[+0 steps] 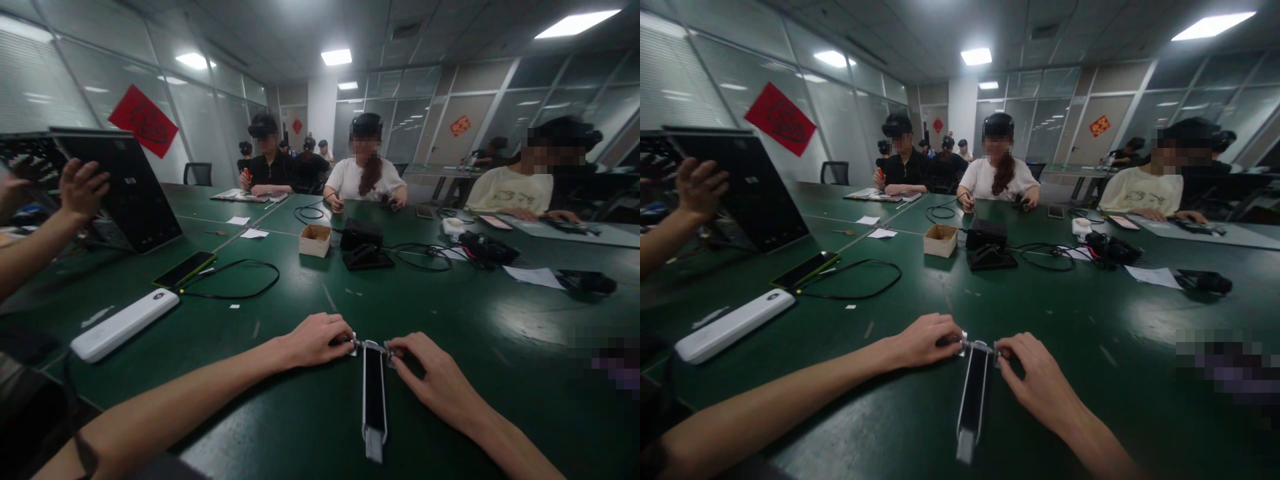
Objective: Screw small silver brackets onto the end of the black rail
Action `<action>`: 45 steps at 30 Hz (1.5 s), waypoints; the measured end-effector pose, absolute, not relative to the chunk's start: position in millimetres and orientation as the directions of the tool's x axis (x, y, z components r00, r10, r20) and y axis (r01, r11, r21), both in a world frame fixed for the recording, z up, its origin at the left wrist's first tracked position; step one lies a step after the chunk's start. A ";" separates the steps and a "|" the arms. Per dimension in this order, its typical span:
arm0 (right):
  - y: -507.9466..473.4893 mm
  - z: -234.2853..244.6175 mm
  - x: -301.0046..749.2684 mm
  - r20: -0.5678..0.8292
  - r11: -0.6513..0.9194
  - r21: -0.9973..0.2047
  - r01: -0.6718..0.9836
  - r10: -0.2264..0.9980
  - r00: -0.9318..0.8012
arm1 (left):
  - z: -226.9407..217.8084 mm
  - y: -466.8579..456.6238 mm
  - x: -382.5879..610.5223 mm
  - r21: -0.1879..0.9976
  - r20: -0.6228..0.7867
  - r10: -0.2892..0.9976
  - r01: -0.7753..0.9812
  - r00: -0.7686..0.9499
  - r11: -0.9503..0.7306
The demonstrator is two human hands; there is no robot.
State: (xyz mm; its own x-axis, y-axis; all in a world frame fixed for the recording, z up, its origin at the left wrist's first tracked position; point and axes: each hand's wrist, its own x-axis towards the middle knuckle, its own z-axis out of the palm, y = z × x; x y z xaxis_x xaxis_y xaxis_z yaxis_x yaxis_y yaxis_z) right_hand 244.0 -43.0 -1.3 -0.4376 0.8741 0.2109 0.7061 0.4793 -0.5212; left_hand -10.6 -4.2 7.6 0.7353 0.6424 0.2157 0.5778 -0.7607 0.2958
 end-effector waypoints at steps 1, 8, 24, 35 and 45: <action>-43.0 -1.5 244.0 0.212 0.480 -0.520 0.707 0.874 -0.437 | 7.5 -4.1 -10.4 0.304 0.213 0.646 0.579 0.733 -0.757; -42.2 -1.7 243.8 0.212 0.479 -0.502 0.720 0.875 -0.435 | 12.2 -4.3 -11.2 0.401 0.215 0.638 0.529 0.739 -0.748; -44.0 2.2 241.9 0.202 0.470 -0.468 0.749 0.882 -0.427 | 5.2 -2.2 -11.6 0.396 0.242 0.634 0.521 0.735 -0.756; -44.1 5.0 242.9 0.198 0.465 -0.458 0.758 0.884 -0.423 | 7.4 -4.5 -11.0 0.354 0.249 0.633 0.540 0.733 -0.764; -51.9 24.1 235.5 0.349 0.438 -0.414 0.798 0.886 -0.306 | 5.5 -4.8 -13.0 0.294 0.286 0.605 0.532 0.743 -0.794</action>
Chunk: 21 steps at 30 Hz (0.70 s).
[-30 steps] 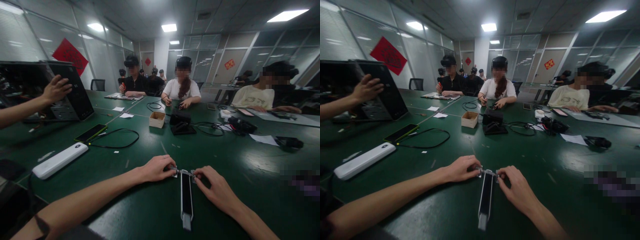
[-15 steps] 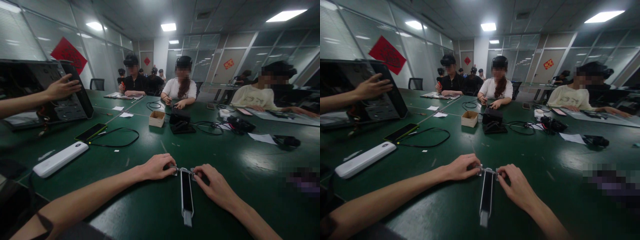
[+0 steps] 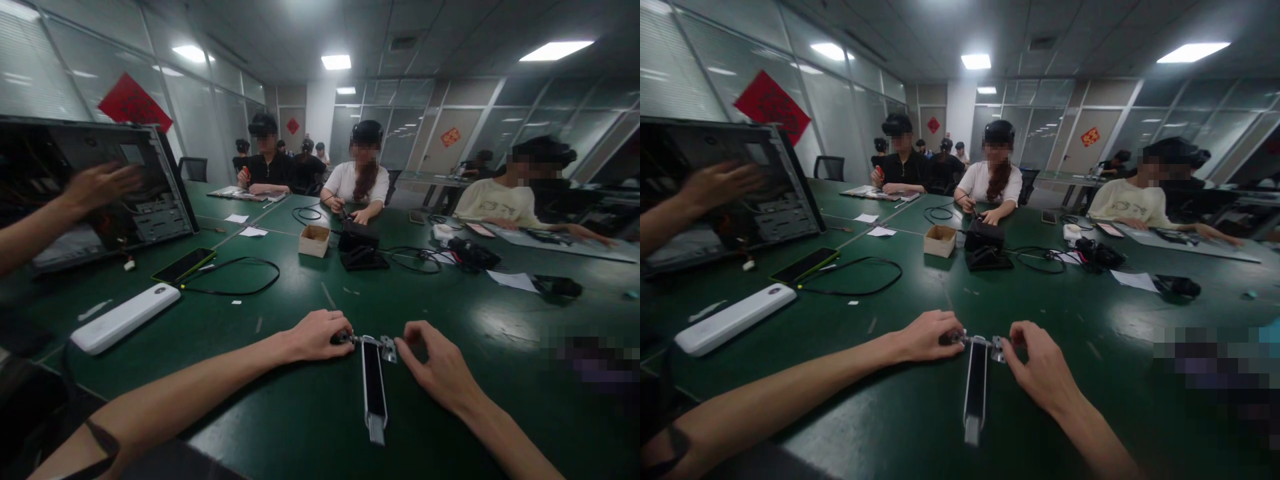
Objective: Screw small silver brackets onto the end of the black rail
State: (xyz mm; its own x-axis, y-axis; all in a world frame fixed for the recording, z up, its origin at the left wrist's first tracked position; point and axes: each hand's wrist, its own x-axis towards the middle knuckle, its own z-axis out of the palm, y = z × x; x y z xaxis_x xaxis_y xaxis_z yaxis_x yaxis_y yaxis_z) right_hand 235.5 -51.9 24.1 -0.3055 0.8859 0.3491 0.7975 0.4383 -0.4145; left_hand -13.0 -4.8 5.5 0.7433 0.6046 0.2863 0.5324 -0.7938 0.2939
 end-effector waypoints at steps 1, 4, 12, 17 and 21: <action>-56.7 29.6 227.7 0.298 0.407 -0.417 0.813 0.906 -0.301 | 4.7 -4.7 -13.5 0.295 0.294 0.599 0.525 0.745 -0.798; -73.2 42.1 197.0 0.061 0.309 -0.366 0.878 0.949 -0.308 | 1.5 -4.2 -15.4 0.304 0.353 0.579 0.495 0.735 -0.814; -74.5 41.6 173.8 -0.096 0.119 -0.224 0.967 0.985 -0.143 | 3.3 -6.7 -15.8 0.352 0.431 0.612 0.501 0.663 -0.791; -37.2 28.3 244.1 -0.082 0.008 -0.216 0.976 0.996 -0.026 | 8.2 -8.8 -17.2 0.303 0.379 0.589 0.506 0.713 -0.808; -0.4 17.8 313.3 -0.085 -0.175 -0.171 0.970 0.983 0.162 | 7.0 -8.4 -17.5 0.282 0.354 0.559 0.484 0.750 -0.828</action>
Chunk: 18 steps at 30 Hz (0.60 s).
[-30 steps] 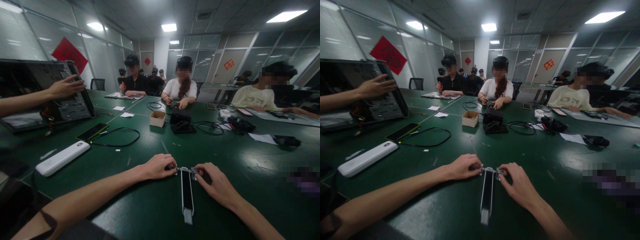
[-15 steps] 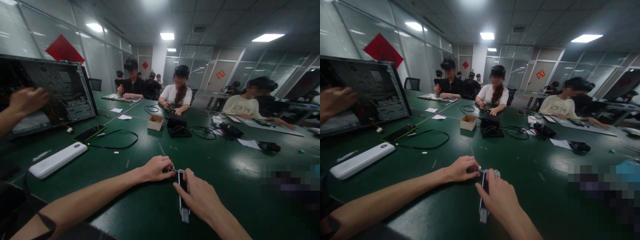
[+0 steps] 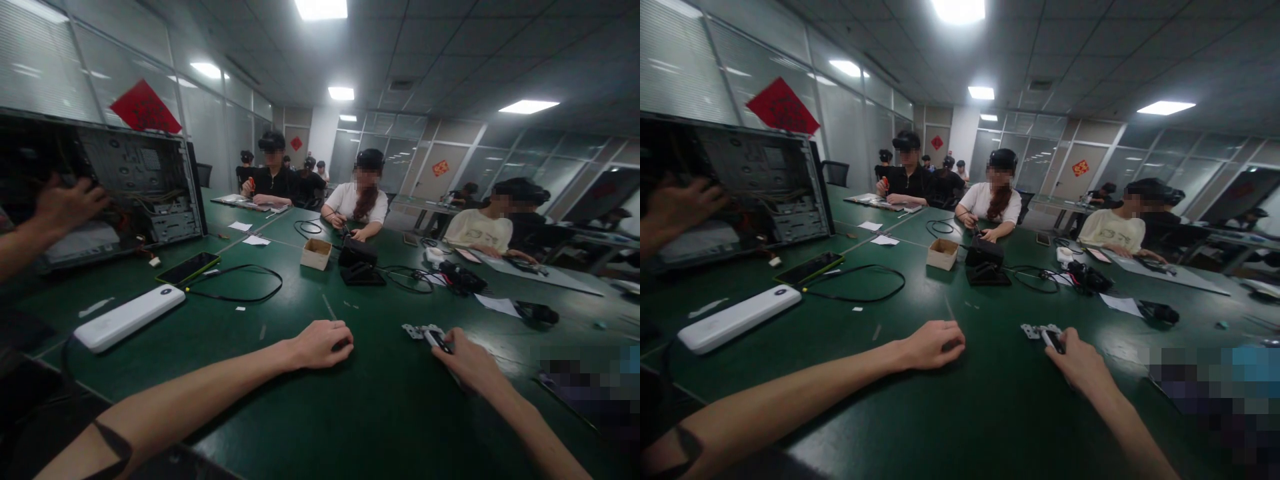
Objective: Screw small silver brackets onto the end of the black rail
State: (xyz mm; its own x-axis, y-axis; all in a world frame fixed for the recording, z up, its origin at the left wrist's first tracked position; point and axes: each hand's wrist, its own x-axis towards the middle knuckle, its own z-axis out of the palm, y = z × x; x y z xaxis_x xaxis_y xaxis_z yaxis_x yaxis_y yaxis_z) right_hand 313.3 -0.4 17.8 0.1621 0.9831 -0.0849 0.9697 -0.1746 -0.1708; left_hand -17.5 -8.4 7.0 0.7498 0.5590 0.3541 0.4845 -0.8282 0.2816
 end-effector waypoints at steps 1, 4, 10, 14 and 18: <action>7.3 15.8 327.4 -0.055 -0.212 -0.147 0.966 0.977 0.206 | 6.6 -8.2 -17.3 0.277 0.351 0.554 0.482 0.755 -0.831; 26.1 11.1 358.7 0.016 -0.332 -0.102 0.938 0.942 0.335 | 6.9 -7.8 -16.6 0.273 0.331 0.553 0.483 0.764 -0.832; 56.3 5.0 388.6 -0.010 -0.435 -0.107 0.894 0.900 0.436 | 9.8 -7.7 -16.2 0.272 0.290 0.551 0.485 0.782 -0.831; 72.2 1.6 397.3 0.072 -0.418 -0.068 0.906 0.903 0.423 | 7.3 -6.3 -15.6 0.271 0.293 0.555 0.489 0.779 -0.829; 89.7 -4.2 402.2 0.124 -0.255 0.004 0.967 0.960 0.252 | 6.4 -5.1 -15.3 0.265 0.275 0.546 0.483 0.792 -0.835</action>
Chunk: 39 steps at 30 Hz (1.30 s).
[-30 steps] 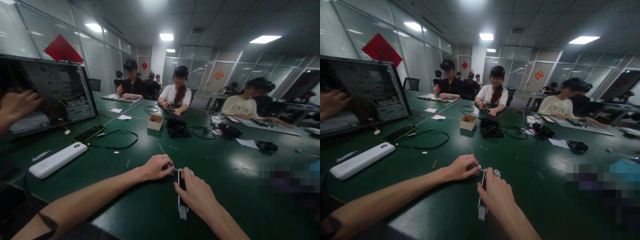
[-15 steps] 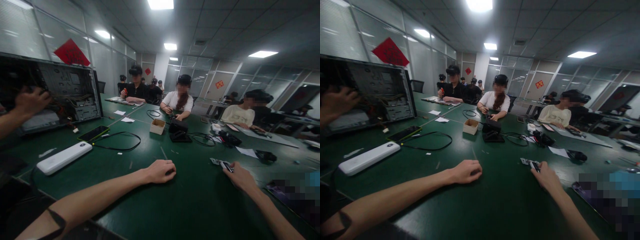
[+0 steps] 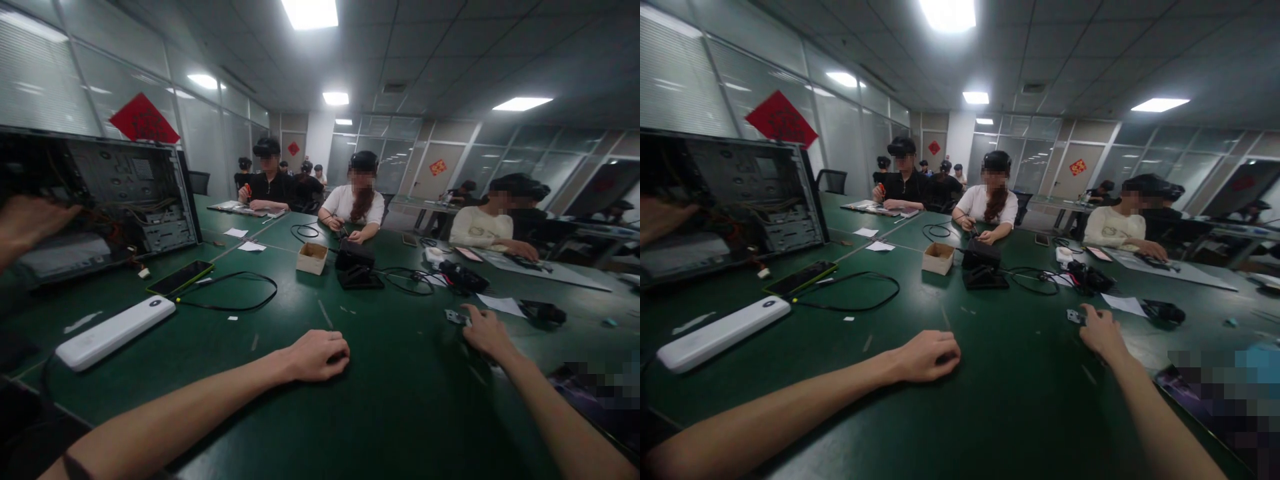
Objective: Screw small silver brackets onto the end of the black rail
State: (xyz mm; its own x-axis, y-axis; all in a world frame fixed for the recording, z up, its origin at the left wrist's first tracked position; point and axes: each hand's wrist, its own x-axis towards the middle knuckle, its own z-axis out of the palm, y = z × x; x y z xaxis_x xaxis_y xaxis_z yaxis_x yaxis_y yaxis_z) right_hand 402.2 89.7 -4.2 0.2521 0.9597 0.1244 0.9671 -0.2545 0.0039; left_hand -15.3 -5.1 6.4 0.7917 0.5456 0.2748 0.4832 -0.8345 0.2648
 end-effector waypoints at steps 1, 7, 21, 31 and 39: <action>93.9 -6.1 403.4 0.113 -0.227 0.011 0.974 0.968 0.224 | 6.7 -5.0 -15.3 0.261 0.270 0.542 0.482 0.796 -0.836; 106.7 -20.0 412.2 0.094 -0.148 0.069 0.987 0.986 0.141 | 7.6 -4.8 -14.7 0.255 0.255 0.541 0.484 0.802 -0.837; 85.6 -13.3 393.2 0.185 -0.257 0.039 0.966 0.951 0.246 | 8.4 -3.9 -12.2 0.235 0.237 0.554 0.507 0.798 -0.830; 78.8 -0.3 383.8 0.108 -0.319 -0.038 0.947 0.941 0.321 | 6.0 -2.6 -12.5 0.232 0.242 0.537 0.489 0.808 -0.841; 81.7 -5.0 390.7 0.097 -0.325 -0.050 0.944 0.939 0.329 | 5.0 -2.0 -12.4 0.223 0.247 0.533 0.488 0.809 -0.844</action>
